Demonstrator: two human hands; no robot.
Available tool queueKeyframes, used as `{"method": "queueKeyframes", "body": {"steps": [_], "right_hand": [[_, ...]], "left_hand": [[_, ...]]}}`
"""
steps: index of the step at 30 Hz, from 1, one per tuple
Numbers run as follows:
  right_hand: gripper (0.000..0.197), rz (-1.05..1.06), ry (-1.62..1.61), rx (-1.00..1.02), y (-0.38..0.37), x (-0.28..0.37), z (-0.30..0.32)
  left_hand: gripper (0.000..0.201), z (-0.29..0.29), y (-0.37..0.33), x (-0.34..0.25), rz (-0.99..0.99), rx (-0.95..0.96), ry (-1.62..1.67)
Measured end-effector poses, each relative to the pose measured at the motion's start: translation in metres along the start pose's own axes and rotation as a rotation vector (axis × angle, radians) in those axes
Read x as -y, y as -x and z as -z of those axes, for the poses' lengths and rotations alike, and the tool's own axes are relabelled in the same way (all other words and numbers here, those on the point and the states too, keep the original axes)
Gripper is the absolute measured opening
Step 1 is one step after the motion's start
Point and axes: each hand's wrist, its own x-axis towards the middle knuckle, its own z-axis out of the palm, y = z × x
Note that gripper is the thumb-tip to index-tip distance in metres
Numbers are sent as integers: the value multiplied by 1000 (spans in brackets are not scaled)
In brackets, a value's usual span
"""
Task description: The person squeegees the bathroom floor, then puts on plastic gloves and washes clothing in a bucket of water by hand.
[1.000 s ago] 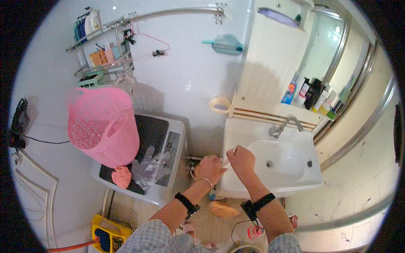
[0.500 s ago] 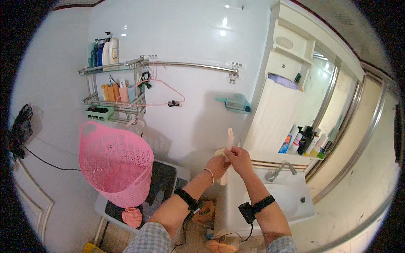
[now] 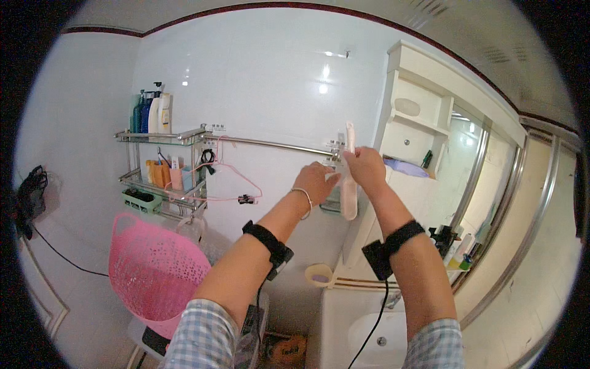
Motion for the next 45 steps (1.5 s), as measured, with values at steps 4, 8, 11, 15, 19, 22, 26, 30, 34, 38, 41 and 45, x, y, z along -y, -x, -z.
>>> {"method": "queueKeyframes", "body": {"steps": [4,8,11,15,19,22,26,30,34,38,41,45], "right_hand": [[34,-33,127,-36,-66,-21,-3],[34,-94,176,22,-99,-31,-21],[35,-57,177,-98,-124,-31,-25],[34,-13,140,-191,-171,-24,-15],[29,-35,191,-254,-214,-6,1],[28,-47,150,-288,-240,5,12],[33,-69,155,-285,-255,21,12],[31,-79,215,-301,-273,11,8],[28,-53,250,-303,-277,13,2],[25,-20,237,-328,-278,15,0],[25,-16,177,-364,-275,22,0],[24,6,195,-366,-281,29,9]], "left_hand": [[37,12,-34,5,92,184,-411],[43,3,-43,23,73,307,-757],[44,0,-51,30,70,372,-766],[45,-10,-67,46,43,385,-776],[42,-18,-93,50,46,483,-732],[41,-19,-124,44,120,720,-652],[38,-26,-164,50,57,1043,-692],[34,-14,-188,55,1,394,-504],[33,2,-209,57,59,236,-507],[33,-3,-210,62,92,278,-521],[33,-12,-205,72,49,231,-552],[34,-11,-204,76,43,262,-603]]}}
